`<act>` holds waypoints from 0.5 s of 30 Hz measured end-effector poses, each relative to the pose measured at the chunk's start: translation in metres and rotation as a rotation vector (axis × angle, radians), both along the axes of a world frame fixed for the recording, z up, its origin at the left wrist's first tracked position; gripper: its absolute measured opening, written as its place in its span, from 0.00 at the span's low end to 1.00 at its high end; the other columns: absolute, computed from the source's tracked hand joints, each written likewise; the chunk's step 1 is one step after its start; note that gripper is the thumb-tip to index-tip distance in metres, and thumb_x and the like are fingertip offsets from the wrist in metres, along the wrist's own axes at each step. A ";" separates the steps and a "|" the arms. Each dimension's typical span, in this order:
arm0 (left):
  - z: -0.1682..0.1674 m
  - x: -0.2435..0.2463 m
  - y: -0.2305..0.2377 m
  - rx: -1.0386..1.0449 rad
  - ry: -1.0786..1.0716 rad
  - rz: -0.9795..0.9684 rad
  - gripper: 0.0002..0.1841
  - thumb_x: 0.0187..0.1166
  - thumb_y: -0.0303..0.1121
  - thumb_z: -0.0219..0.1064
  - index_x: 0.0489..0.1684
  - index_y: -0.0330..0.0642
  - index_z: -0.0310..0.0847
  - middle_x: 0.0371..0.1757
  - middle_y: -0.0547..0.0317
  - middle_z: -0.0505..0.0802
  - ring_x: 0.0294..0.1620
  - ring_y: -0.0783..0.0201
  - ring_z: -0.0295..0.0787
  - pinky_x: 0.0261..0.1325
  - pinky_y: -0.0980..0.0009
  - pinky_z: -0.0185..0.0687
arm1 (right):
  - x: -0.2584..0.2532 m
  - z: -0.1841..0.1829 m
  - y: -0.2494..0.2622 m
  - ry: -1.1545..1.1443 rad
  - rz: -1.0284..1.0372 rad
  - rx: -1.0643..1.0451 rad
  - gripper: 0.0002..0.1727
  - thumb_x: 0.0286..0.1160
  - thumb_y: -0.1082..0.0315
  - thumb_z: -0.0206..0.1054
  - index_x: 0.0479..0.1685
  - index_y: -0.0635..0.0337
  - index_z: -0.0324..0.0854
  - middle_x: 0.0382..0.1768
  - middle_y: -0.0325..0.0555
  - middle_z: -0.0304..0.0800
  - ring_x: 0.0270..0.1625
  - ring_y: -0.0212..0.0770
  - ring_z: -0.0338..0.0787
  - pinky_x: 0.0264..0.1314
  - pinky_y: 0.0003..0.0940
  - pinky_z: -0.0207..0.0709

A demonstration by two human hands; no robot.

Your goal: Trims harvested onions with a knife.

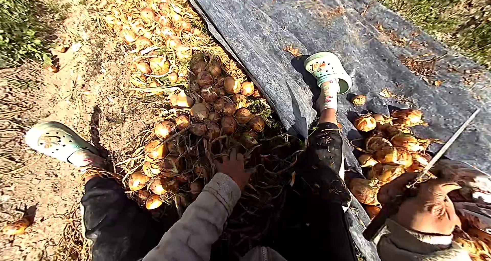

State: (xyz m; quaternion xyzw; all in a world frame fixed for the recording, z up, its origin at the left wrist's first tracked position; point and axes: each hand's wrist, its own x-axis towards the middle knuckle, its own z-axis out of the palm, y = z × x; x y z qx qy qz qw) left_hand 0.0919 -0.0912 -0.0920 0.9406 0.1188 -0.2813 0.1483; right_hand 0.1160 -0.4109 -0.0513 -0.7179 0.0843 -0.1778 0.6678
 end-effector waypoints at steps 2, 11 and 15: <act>-0.017 -0.035 0.005 -0.034 0.158 -0.054 0.52 0.68 0.63 0.76 0.93 0.49 0.56 0.94 0.35 0.56 0.90 0.26 0.54 0.78 0.20 0.54 | -0.006 -0.010 0.014 0.050 0.050 0.053 0.30 0.93 0.48 0.25 0.32 0.47 0.71 0.10 0.23 0.74 0.09 0.24 0.74 0.13 0.20 0.72; -0.022 -0.138 0.013 -0.226 0.430 -0.128 0.39 0.73 0.44 0.78 0.86 0.48 0.68 0.91 0.20 0.49 0.85 0.18 0.57 0.73 0.27 0.70 | -0.026 -0.002 0.096 0.159 0.420 0.087 0.22 0.90 0.61 0.36 0.30 0.46 0.75 0.11 0.22 0.78 0.11 0.21 0.76 0.16 0.16 0.74; 0.010 -0.169 0.040 -0.192 0.524 -0.114 0.27 0.80 0.25 0.68 0.81 0.39 0.73 0.88 0.18 0.58 0.81 0.16 0.64 0.72 0.26 0.71 | -0.030 -0.006 0.107 0.138 0.507 0.005 0.21 0.90 0.57 0.40 0.30 0.45 0.75 0.11 0.21 0.76 0.11 0.20 0.75 0.16 0.17 0.73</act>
